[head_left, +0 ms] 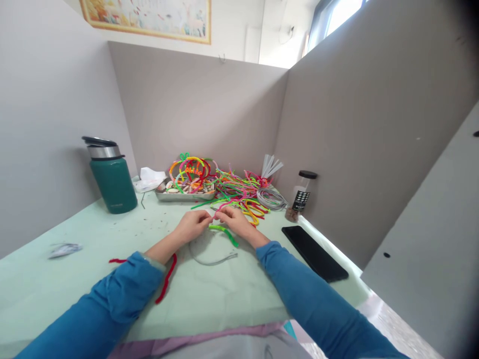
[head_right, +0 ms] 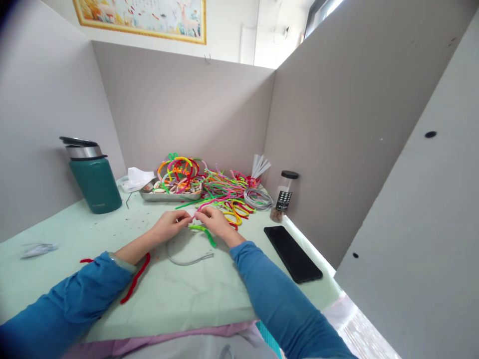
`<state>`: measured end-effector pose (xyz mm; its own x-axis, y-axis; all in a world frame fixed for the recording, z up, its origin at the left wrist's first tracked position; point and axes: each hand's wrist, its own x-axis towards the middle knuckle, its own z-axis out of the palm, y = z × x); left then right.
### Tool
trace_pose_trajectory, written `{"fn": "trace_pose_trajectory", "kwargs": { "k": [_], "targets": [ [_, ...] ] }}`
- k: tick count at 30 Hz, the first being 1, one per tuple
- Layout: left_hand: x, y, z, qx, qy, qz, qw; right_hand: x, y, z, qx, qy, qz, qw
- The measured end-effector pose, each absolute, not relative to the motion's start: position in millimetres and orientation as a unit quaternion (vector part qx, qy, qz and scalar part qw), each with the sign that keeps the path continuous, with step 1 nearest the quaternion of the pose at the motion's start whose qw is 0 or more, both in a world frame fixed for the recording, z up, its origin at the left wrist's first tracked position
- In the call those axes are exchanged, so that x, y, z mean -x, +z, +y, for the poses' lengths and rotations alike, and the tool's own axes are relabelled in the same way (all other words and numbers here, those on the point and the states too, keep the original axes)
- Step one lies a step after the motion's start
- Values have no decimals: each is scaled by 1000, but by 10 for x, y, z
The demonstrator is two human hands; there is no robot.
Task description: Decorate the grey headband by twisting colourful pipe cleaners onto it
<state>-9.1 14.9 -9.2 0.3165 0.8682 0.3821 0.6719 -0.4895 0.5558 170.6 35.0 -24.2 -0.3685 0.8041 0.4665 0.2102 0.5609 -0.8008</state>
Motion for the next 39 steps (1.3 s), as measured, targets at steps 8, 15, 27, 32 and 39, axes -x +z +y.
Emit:
{"fn": "trace_pose_trajectory", "kwargs": {
  "k": [8, 15, 27, 32, 39],
  "targets": [
    [31, -83, 88, -779, 336, 448, 281, -1701, -234, 360, 314, 329, -752, 476],
    [53, -116, 126, -751, 319, 457, 355, -1683, -204, 310, 318, 345, -743, 476],
    [37, -88, 65, -746, 253, 424, 448, -1845, -158, 409, 301, 487, -625, 531],
    [54, -96, 101, -721, 261, 429, 477, -1821, -143, 345, 280, 499, -654, 494],
    [37, -40, 64, -700, 290, 421, 498, -1804, -165, 387, 282, 514, -612, 531]
  ]
}}
